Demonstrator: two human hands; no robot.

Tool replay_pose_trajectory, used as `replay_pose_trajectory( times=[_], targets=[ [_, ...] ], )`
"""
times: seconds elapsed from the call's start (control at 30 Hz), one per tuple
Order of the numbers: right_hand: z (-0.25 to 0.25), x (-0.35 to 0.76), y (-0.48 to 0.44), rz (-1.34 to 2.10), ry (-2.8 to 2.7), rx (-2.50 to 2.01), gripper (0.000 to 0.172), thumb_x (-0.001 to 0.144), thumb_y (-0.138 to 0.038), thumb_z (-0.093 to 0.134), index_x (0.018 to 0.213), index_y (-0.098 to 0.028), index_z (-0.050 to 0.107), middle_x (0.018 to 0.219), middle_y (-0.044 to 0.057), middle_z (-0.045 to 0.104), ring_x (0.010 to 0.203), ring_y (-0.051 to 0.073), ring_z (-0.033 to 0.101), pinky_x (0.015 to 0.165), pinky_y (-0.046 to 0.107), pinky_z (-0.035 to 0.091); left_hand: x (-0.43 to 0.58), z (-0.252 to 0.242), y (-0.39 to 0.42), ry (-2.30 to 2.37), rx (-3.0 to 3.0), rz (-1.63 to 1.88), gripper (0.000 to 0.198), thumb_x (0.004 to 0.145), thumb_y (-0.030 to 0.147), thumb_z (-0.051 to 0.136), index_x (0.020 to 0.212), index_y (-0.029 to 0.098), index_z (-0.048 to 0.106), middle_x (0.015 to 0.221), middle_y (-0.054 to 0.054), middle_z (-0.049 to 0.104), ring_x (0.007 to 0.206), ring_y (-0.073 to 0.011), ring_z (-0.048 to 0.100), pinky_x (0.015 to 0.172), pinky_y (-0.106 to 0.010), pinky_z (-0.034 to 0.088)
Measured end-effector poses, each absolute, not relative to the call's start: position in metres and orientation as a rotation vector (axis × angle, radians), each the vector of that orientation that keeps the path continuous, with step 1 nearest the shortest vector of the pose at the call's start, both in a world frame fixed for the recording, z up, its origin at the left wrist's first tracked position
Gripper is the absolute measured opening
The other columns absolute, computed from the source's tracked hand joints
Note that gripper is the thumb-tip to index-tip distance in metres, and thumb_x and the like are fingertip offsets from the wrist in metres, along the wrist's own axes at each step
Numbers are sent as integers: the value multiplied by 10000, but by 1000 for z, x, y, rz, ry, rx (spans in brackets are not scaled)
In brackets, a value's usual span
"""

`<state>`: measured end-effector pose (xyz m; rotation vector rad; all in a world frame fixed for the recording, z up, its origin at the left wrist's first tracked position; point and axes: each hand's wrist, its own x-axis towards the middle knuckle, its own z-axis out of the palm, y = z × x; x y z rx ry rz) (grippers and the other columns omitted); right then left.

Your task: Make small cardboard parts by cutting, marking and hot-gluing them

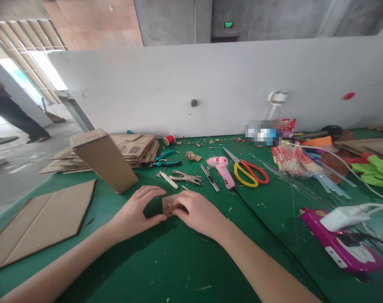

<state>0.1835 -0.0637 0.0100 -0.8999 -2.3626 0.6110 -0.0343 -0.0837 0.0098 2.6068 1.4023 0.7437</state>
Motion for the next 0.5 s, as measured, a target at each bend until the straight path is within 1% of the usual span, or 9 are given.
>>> replay_pose_trajectory(
  times=[0.13,0.2,0.27,0.37,0.5],
  targets=[
    [12,189,-60,632,-2453,-782,156,834,-115,583,920,-217,663,992,3,672,1000,159,561,886,305,436,-30,7,-84,1280,2616,733,264,820,270,619,1082,264,588,1126,-27,649,1070,-211,554,913,-384,427],
    [12,191,-59,631,-2469,-768,191,857,-107,546,956,-214,669,1006,6,675,1008,155,555,900,302,428,-26,6,-84,1242,2628,697,225,827,246,614,1050,278,609,1103,-4,670,1057,-204,570,917,-380,417],
    [11,191,-59,629,-2471,-775,200,873,-114,527,960,-213,676,1005,11,672,992,148,556,894,296,428,-23,5,-85,1231,2638,669,178,830,251,611,1006,268,630,1069,-4,689,1031,-207,589,907,-379,418],
    [10,190,-59,634,-2455,-794,160,875,-138,544,930,-214,675,965,8,663,955,139,558,857,280,434,-19,3,-85,1272,2638,686,105,837,249,599,927,250,652,1009,-8,709,987,-212,612,875,-379,429],
    [8,189,-58,630,-2427,-847,95,852,-142,582,860,-206,651,892,-3,647,915,135,552,804,266,435,-17,2,-86,1295,2615,733,108,828,191,586,889,244,657,979,5,717,962,-195,626,864,-364,436]
  ],
)
